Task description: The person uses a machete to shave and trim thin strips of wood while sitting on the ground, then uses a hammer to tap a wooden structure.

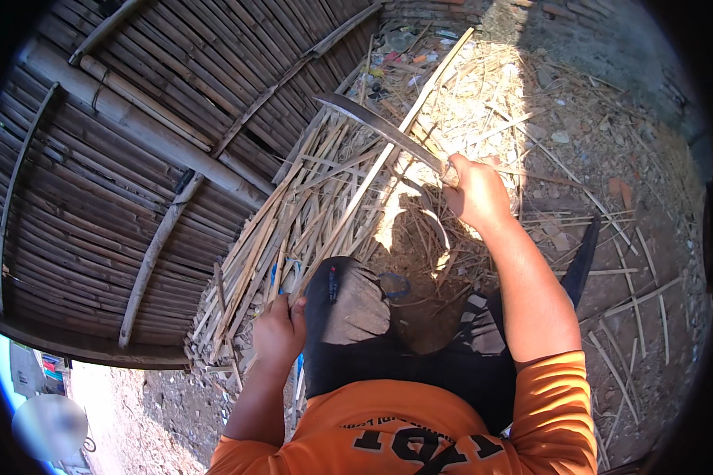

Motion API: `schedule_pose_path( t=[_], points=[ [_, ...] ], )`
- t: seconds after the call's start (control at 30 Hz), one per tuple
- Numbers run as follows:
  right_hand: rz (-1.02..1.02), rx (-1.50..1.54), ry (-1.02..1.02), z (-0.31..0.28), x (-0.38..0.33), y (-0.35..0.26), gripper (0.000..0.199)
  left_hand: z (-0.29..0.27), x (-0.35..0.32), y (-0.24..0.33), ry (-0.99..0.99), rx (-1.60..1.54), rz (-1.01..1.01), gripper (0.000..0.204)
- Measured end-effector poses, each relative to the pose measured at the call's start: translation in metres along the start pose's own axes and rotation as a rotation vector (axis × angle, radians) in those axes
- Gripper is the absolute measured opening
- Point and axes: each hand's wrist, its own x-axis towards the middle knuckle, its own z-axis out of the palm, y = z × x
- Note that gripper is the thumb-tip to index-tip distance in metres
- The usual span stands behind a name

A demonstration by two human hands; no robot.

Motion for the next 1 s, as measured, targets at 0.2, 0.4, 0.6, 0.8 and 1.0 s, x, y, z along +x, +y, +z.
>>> schedule_pose_path(
  t=[0.2,0.4,0.6,0.8,1.0],
  points=[
    [-0.336,-0.063,-0.189,0.035,-0.031,-0.057,0.024,0.01,0.008,0.007,-0.025,-0.1,0.04,0.025],
    [-0.155,-0.07,-0.173,0.022,-0.006,-0.011,0.024,0.011,-0.001,-0.003,-0.032,-0.128,0.001,0.03],
    [-0.05,-0.013,-0.246,0.016,-0.009,-0.022,0.022,0.014,-0.011,-0.01,-0.04,-0.132,-0.01,0.034],
    [-0.401,-0.085,-0.243,0.018,-0.025,-0.047,0.026,0.008,-0.02,-0.051,0.011,-0.056,0.058,0.024],
    [0.079,0.029,0.046,0.006,0.011,0.021,0.039,-0.008,-0.043,-0.092,0.072,0.08,0.155,0.023]
  ],
)
